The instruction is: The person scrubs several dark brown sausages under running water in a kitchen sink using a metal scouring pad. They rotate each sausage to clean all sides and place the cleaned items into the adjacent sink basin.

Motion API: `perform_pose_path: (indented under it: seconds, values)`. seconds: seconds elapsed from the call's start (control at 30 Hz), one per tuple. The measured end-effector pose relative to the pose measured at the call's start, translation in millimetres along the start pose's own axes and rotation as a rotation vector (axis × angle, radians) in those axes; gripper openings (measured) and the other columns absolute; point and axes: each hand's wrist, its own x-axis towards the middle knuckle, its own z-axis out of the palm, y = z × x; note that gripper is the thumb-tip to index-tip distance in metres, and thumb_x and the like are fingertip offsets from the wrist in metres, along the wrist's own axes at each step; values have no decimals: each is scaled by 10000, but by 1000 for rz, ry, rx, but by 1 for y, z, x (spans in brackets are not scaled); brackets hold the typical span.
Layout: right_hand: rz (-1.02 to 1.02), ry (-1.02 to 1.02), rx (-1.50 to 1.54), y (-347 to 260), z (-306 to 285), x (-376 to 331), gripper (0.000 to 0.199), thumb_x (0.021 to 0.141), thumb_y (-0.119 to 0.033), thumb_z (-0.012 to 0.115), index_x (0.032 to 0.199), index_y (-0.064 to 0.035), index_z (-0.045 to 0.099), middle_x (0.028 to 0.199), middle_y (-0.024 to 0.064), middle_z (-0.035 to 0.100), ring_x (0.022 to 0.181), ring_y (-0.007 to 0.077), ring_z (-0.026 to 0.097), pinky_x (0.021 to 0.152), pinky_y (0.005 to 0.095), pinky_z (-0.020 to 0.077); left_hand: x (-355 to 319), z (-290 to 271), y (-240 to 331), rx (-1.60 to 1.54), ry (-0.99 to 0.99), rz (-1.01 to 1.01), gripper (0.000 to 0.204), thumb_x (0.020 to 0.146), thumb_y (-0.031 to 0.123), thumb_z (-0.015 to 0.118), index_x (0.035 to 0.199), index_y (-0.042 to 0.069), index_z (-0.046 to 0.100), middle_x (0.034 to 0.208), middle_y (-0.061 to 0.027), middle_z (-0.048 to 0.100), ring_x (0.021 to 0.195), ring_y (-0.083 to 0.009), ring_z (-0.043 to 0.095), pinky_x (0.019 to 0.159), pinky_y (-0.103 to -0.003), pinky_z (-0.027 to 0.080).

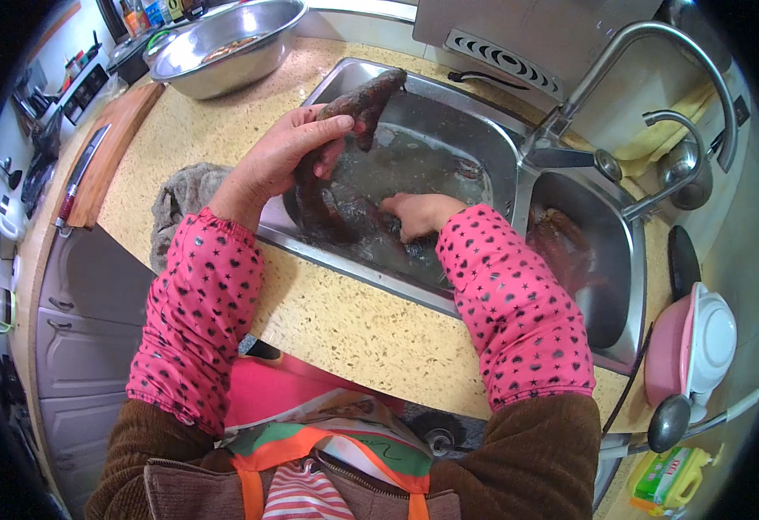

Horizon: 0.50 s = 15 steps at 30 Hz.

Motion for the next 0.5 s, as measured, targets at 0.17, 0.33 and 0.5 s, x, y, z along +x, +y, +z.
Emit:
perform_pose_path:
  seconds: [0.17,0.33,0.5]
  values:
    - [425,285,-81,21,-10,5,464,767,-124,662,1207,-50,535,1152,224,599,1086,397,586,909,419,485,8,-6,-20,272,100,-75,253,889,267,681,821,64,546,651,10,541,547,-79,501,518,-235,422]
    - [70,939,448,-24,-64,-15,298,828,-126,639,1077,1,536,976,192,619,931,332,613,840,373,478,6,-5,-27,421,157,-109,210,878,201,674,916,16,582,713,-14,584,622,-98,532,570,-255,448]
    - [-312,1083,193,-52,-62,-12,233,876,-139,647,1037,0,550,954,161,549,910,306,560,802,356,460,9,9,-37,437,72,-92,191,884,168,655,988,22,592,760,-11,610,665,-78,535,603,-242,449]
